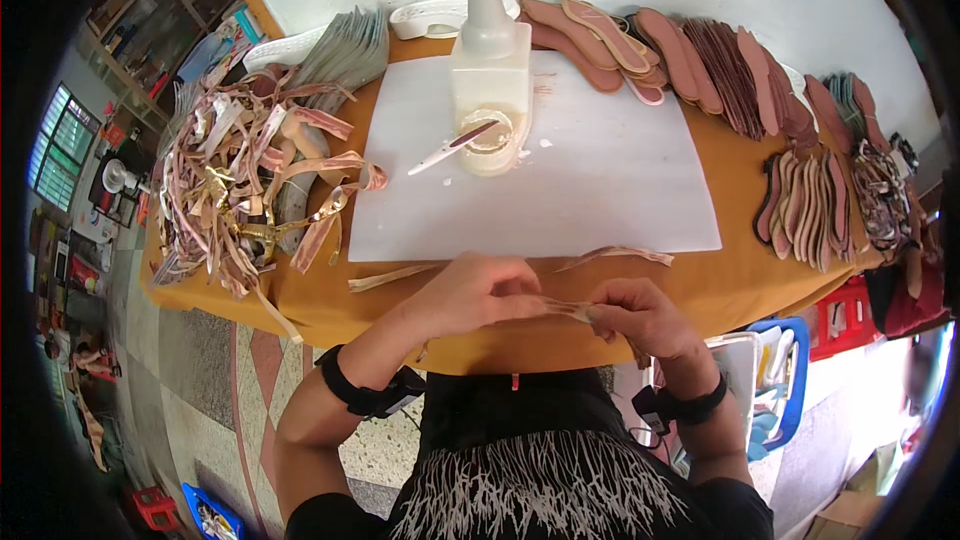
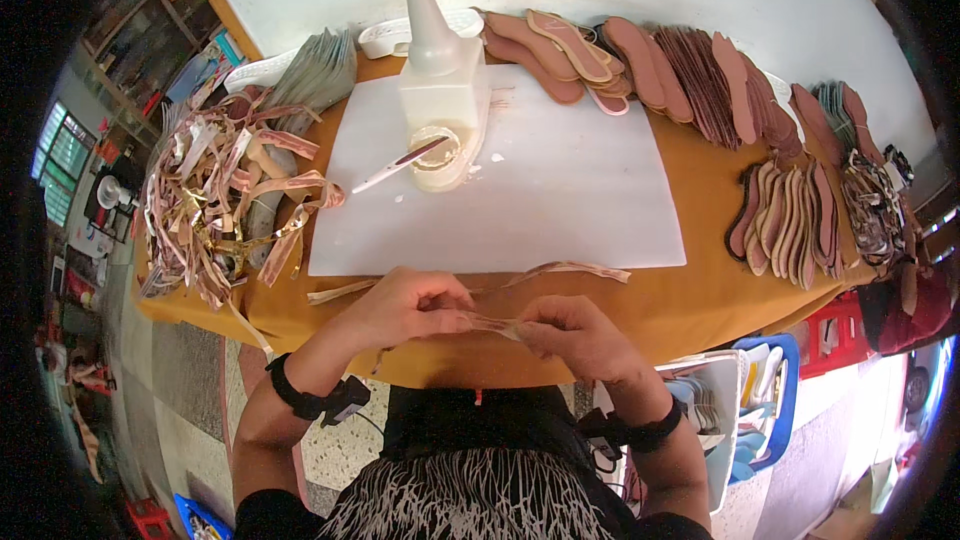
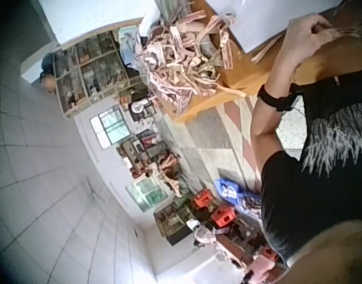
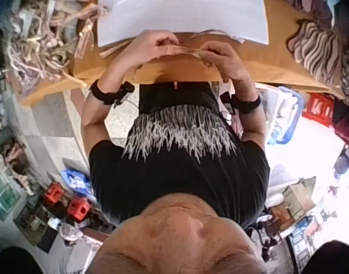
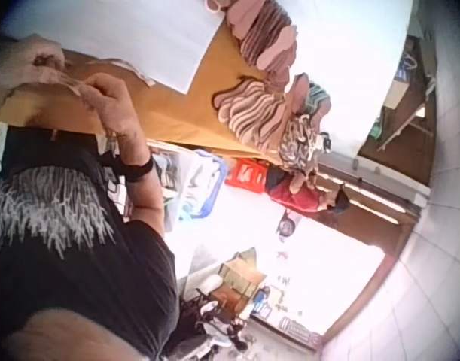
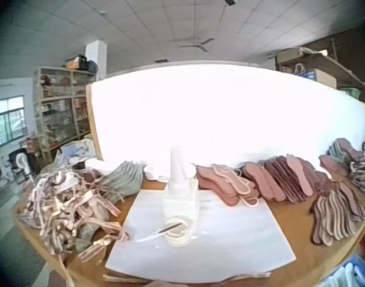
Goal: Applying adhesive to the edges and surfaces of shoe insole components using a brush.
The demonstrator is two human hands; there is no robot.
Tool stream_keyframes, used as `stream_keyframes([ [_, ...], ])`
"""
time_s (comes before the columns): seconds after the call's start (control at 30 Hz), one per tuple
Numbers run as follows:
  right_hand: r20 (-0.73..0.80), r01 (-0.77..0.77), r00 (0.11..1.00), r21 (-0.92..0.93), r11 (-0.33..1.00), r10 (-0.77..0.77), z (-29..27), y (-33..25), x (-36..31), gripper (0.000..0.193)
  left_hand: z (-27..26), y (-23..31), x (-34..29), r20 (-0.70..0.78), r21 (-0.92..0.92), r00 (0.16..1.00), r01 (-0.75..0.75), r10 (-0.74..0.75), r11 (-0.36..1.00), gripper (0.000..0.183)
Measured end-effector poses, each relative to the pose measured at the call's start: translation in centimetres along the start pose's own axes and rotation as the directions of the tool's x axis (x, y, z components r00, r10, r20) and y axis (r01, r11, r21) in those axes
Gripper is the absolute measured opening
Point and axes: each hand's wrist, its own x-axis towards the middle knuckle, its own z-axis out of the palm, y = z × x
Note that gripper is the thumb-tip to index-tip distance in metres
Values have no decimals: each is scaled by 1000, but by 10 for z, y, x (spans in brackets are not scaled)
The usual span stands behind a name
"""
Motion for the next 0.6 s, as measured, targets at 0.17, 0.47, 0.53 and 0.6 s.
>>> stream_keyframes([
  [0.17,79,-41,996,-24,999,43,-4,-7,-3,14,-15,-5,-8,-20,-21,994,106,-107,994,10],
  [0.47,132,36,990,77,996,-45,-36,19,-19,13,-27,-11,-20,-46,-89,970,233,-237,968,14],
  [0.53,-9,40,999,208,977,-39,-47,24,-26,13,-25,-11,-21,120,39,978,167,-171,985,8],
  [0.6,-106,121,990,314,942,-92,-54,29,-28,14,-19,-11,-18,122,81,988,87,-96,993,9],
])
